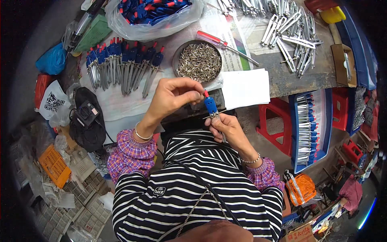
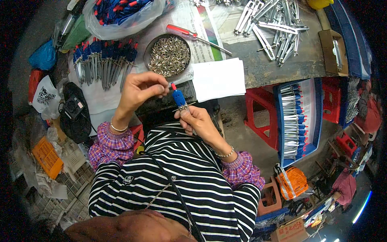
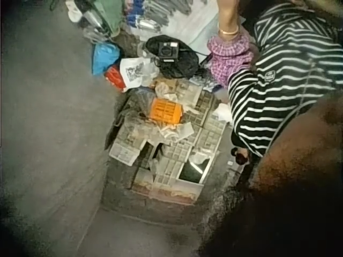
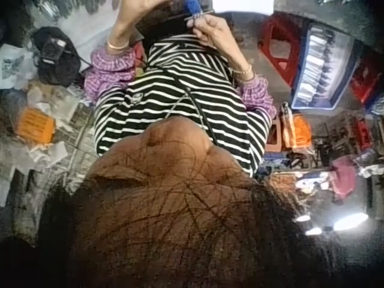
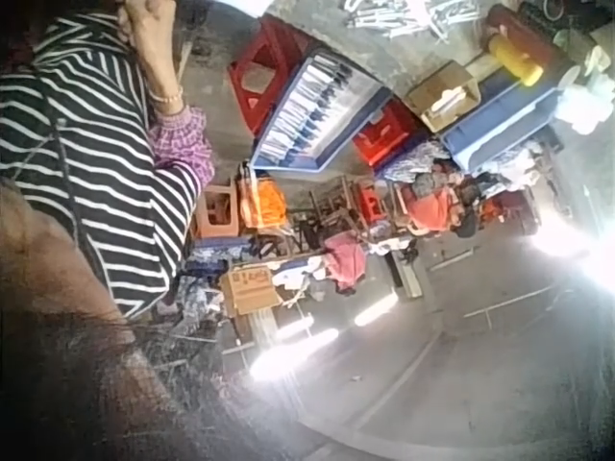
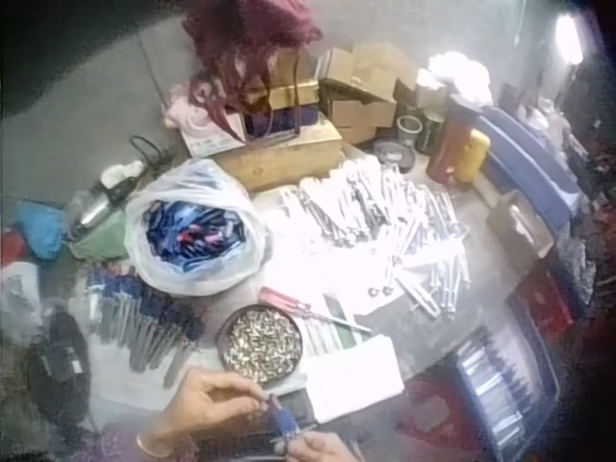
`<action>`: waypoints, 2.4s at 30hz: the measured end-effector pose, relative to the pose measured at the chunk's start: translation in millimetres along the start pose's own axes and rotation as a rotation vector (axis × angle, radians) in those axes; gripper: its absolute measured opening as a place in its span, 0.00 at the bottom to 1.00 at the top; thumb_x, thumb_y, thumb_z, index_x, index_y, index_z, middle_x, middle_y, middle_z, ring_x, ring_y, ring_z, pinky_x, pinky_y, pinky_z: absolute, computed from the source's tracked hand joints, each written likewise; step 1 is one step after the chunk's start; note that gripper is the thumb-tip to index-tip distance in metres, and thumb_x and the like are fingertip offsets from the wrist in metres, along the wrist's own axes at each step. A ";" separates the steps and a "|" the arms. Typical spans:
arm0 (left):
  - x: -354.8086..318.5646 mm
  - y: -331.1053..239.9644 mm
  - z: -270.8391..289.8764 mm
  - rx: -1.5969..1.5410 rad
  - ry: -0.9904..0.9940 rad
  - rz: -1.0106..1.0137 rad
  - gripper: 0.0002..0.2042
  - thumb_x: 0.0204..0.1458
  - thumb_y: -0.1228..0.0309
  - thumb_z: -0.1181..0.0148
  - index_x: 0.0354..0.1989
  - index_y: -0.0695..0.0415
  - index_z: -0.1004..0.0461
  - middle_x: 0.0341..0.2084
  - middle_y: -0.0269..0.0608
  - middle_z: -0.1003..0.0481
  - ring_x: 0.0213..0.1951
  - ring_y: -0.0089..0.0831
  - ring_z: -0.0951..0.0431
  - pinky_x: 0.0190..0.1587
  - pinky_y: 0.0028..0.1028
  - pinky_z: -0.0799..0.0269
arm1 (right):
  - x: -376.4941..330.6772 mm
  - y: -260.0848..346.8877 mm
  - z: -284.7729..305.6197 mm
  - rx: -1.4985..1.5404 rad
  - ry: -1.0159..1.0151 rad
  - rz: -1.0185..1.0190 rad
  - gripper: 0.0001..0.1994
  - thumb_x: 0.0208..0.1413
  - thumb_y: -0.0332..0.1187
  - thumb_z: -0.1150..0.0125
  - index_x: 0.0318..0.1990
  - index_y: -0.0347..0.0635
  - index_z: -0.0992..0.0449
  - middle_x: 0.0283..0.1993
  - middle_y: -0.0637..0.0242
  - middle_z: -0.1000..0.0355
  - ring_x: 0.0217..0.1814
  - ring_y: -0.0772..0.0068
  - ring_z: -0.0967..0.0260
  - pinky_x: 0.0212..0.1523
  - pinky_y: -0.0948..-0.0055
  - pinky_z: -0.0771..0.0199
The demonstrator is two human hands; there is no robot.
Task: Assembling small metal components and applying a sealant or lubricant to them at a manual workstation.
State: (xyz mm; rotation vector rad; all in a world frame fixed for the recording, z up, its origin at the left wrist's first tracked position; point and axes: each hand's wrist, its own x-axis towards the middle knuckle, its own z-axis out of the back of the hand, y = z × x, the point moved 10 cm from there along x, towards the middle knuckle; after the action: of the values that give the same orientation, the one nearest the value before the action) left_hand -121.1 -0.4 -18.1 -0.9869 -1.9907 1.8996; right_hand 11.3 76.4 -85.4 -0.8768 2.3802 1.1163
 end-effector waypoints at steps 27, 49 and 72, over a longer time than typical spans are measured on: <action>-29.2 -26.5 -26.7 0.600 -0.142 -0.427 0.08 0.34 0.85 0.36 0.25 0.62 0.23 0.25 0.37 0.28 0.23 0.19 0.31 0.22 0.17 0.38 | -7.6 12.7 -0.2 -0.334 -0.156 0.162 0.12 0.59 0.34 0.51 0.36 0.34 0.25 0.18 0.73 0.33 0.17 0.86 0.40 0.18 0.85 0.40; -22.2 29.8 -18.0 -0.115 0.033 0.162 0.15 0.39 0.84 0.38 0.39 0.65 0.29 0.34 0.46 0.26 0.39 0.28 0.24 0.40 0.22 0.26 | -17.9 41.8 -14.7 -0.672 -0.205 0.359 0.09 0.58 0.28 0.51 0.33 0.33 0.25 0.18 0.70 0.35 0.18 0.83 0.39 0.19 0.81 0.41; 23.1 -41.8 16.0 1.051 -0.306 -0.486 0.05 0.41 0.76 0.39 0.28 0.60 0.24 0.25 0.40 0.26 0.31 0.38 0.27 0.36 0.31 0.33 | -6.7 6.0 8.1 -0.249 -0.121 0.115 0.11 0.59 0.33 0.51 0.35 0.34 0.26 0.19 0.74 0.34 0.16 0.88 0.43 0.16 0.86 0.46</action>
State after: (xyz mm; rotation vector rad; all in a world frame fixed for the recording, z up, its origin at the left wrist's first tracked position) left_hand -160.8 3.1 12.7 0.0649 -0.8789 2.3602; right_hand 12.8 88.4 -83.4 -0.7330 2.2495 1.4915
